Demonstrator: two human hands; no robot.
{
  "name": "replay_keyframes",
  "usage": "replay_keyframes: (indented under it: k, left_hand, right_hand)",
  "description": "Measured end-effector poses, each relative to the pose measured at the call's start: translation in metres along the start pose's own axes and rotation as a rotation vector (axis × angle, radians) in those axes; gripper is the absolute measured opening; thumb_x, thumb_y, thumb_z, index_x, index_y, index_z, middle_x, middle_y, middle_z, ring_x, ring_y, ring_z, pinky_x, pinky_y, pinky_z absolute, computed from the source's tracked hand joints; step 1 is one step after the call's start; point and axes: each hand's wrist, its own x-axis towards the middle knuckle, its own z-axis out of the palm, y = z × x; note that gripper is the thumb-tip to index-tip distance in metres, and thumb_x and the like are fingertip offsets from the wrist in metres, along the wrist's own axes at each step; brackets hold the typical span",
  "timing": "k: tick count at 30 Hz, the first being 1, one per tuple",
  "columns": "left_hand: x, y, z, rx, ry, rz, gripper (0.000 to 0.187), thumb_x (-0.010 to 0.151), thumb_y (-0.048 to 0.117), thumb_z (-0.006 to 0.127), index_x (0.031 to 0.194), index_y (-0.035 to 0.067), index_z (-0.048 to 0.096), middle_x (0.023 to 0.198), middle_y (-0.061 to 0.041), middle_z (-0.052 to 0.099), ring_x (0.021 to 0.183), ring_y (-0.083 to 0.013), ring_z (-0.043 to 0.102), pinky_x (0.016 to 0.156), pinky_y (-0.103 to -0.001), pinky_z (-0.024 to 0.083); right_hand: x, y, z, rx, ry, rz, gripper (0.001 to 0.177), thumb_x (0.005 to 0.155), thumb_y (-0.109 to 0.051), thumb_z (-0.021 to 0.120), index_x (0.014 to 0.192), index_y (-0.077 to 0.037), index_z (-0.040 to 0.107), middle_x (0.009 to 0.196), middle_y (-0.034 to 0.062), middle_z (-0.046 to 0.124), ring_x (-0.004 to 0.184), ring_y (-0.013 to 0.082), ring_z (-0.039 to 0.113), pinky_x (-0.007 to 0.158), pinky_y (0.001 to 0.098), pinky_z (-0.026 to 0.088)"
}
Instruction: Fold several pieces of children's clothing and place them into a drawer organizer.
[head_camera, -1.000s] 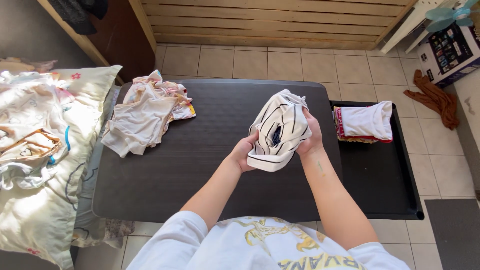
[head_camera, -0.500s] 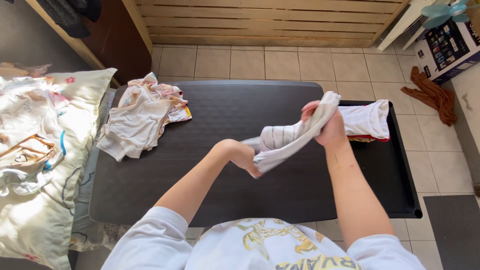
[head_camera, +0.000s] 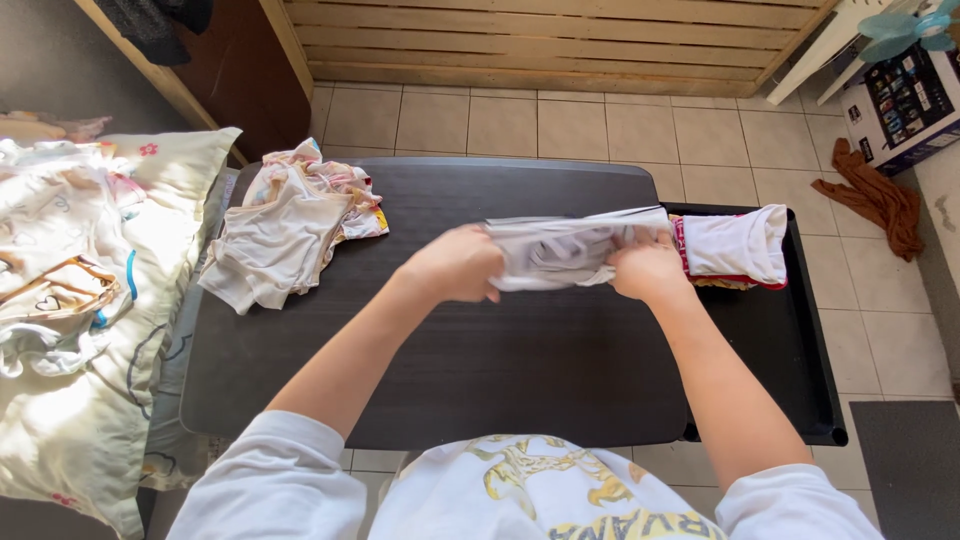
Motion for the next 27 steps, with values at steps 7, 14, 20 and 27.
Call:
replay_keyframes:
  k: [7, 14, 20, 27]
  left_hand:
    - [0.007, -0.059, 0.039, 0.305, 0.533, -0.119, 0.032, 0.058, 0.038, 0.081, 0.063, 0.007, 0.077, 0.101, -0.020, 0.074, 0.108, -0.0363, 0.069, 0.096, -0.046, 0.041]
    - [0.008, -0.070, 0.010, 0.090, 0.309, -0.553, 0.019, 0.094, 0.019, 0.059, 0.102, 0.010, 0.074, 0.093, -0.016, 0.075, 0.091, -0.0302, 0.071, 0.092, -0.047, 0.045]
    - [0.000, -0.083, -0.007, 0.274, 0.648, -0.562, 0.020, 0.084, 0.027, 0.069, 0.081, 0.009, 0.078, 0.083, -0.012, 0.076, 0.081, -0.0317, 0.073, 0.078, -0.047, 0.054]
    - [-0.017, -0.089, -0.045, 0.056, 0.431, -0.754, 0.042, 0.076, 0.045, 0.085, 0.082, 0.005, 0.075, 0.084, -0.017, 0.072, 0.083, -0.0373, 0.071, 0.077, -0.048, 0.052]
  right_hand:
    - [0.001, -0.012, -0.040, -0.019, -0.477, 0.031, 0.045, 0.082, -0.056, 0.075, 0.114, -0.024, 0.078, 0.116, -0.0001, 0.073, 0.132, 0.0222, 0.056, 0.122, 0.0467, 0.027]
    - [-0.013, -0.024, -0.088, 0.804, -0.150, 0.017, 0.038, 0.091, -0.042, 0.073, 0.114, -0.011, 0.076, 0.092, 0.0138, 0.074, 0.090, 0.0265, 0.068, 0.080, 0.0391, 0.053]
    - [-0.011, -0.021, -0.077, 1.029, 0.227, -0.182, 0.026, 0.088, -0.026, 0.079, 0.101, -0.004, 0.075, 0.082, 0.0039, 0.066, 0.080, 0.0110, 0.057, 0.068, 0.0282, 0.049]
    - [-0.024, -0.023, -0.085, 1.484, 0.152, -0.187, 0.021, 0.098, -0.018, 0.072, 0.098, 0.002, 0.074, 0.088, -0.0005, 0.067, 0.085, 0.0045, 0.059, 0.073, 0.0236, 0.047]
